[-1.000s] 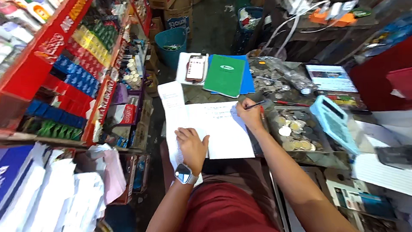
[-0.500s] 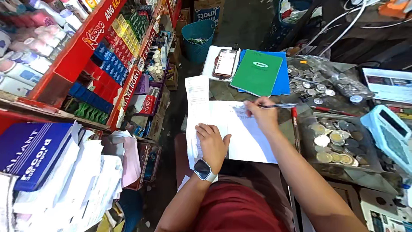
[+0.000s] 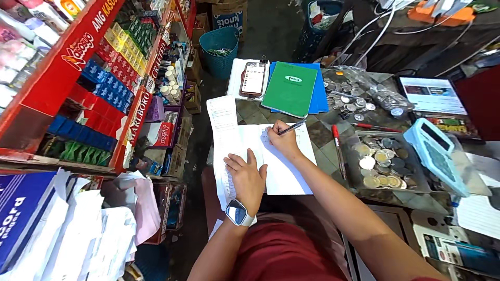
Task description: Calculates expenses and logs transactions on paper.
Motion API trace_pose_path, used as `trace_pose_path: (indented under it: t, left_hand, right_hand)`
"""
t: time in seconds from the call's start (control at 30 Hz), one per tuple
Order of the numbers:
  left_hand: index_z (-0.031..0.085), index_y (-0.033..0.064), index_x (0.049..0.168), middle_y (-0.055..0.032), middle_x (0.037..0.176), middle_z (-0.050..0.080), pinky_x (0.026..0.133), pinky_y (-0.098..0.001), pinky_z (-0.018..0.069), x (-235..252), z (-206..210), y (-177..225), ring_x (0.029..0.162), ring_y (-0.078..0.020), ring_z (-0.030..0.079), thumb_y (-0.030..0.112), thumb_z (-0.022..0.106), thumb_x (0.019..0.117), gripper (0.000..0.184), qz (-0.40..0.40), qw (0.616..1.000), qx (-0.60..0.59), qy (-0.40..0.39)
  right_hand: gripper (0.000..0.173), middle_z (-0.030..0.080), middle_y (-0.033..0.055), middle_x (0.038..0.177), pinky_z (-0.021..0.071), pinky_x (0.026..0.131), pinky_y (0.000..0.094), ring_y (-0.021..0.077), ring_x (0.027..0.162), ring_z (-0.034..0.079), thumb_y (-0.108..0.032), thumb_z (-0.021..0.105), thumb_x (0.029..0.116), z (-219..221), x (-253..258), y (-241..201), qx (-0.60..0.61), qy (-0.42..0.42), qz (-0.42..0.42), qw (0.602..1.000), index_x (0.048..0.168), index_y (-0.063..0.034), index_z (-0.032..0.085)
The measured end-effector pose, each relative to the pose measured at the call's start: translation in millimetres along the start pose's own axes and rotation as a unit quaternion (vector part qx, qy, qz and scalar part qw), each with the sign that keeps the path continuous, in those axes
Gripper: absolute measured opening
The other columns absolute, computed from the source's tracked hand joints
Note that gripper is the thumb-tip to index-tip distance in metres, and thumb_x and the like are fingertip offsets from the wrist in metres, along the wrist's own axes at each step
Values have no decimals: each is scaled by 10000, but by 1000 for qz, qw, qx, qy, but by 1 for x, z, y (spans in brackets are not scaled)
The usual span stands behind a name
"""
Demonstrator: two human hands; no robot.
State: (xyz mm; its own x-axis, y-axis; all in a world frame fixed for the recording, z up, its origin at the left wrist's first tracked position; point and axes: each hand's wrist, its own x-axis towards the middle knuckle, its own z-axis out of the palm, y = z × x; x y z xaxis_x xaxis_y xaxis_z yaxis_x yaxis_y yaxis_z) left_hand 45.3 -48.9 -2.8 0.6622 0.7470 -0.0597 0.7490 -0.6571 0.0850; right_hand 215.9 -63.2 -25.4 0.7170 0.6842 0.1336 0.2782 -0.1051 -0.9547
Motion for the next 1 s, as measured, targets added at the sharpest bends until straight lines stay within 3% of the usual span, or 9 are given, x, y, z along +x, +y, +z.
trace_pose_path:
  t: [0.27,0.47,1.0]
  left_hand:
    - [511,113,1512,-462,1408,448,1012,-645,443,-1,2,-1,1276,-639,482,626,444,986,737,4,1000,6,7]
    - [548,104,1484,-464,1382,472,985,-650,460,0,3,-1,1251,-646,499,623,474,975,730,6,1000,-8,29]
    - [498,132,1524,-454,1425,436,1026,-631,436,2,-2,0,1299,-631,463,630,446,986,735,-4,1000,5,-18]
  right_hand:
    - [328,406,-17,576,385,485,180,35,481,417,-4,607,919,1,-1,4,-19,12,-34,999,675,-81,403]
    - [324,426,1,602,392,501,198,51,506,429,-15,616,917,0,1,5,-47,3,-28,998,673,-70,410]
    - [339,392,-25,576,361,484,179,33,487,396,5,597,911,0,0,5,-25,11,-23,999,665,-96,386]
